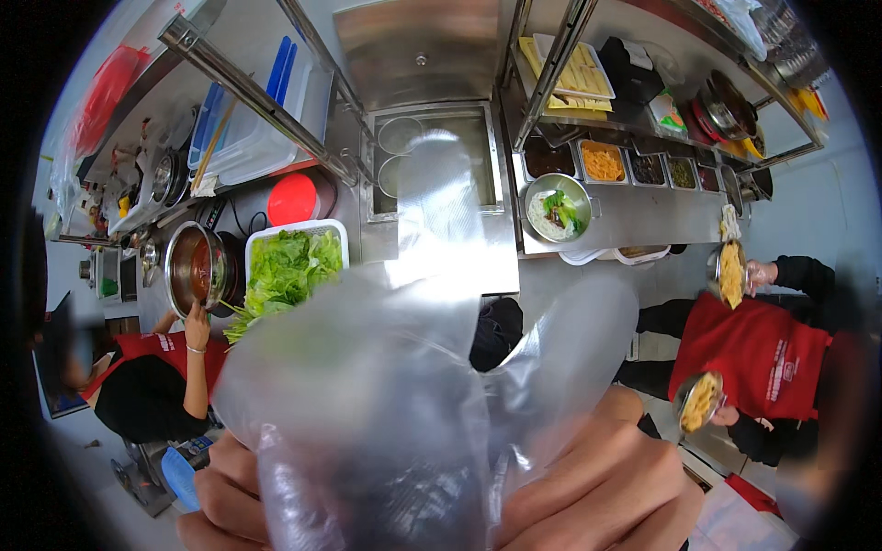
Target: The person assembles a noodle soup dish in a commercial kitchen. They blanch greens, add noodles and various toppings from containers, then ladle broth into a bowl. A coworker is visible working nearby.
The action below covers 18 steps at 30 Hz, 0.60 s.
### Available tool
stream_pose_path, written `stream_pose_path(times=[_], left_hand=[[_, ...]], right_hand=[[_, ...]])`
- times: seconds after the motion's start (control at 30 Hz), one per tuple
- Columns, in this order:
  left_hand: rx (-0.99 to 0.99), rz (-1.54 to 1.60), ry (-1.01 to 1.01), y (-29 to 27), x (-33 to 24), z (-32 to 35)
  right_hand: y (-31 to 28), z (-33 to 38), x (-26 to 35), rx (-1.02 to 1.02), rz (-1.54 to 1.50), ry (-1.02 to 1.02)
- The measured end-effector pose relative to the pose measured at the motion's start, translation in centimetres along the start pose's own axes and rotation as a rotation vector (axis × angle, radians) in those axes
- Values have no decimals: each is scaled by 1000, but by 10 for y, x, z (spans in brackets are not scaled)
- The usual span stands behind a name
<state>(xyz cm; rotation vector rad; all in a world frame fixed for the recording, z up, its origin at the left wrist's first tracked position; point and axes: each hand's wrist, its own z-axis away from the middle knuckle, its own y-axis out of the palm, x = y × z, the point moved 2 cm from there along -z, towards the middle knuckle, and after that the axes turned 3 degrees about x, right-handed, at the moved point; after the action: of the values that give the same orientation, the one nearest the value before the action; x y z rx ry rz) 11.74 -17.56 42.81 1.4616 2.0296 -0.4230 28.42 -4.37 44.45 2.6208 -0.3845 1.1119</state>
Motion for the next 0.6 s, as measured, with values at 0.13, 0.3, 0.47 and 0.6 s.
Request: stream_pose_path(times=[0.13,0.3,0.47,0.6], left_hand=[[31,28,-14,0,0,-4],[47,11,-49,-7,4,-4],[40,34,-39,-4,15,-10],[19,28,-38,-3,25,-11]], right_hand=[[5,1,1,-110,27,-23],[-1,-5,-11,-73,-9,-57],[-2,-8,-12,-132,-80,-57],[-5,-13,-14,-140,-39,-18]])
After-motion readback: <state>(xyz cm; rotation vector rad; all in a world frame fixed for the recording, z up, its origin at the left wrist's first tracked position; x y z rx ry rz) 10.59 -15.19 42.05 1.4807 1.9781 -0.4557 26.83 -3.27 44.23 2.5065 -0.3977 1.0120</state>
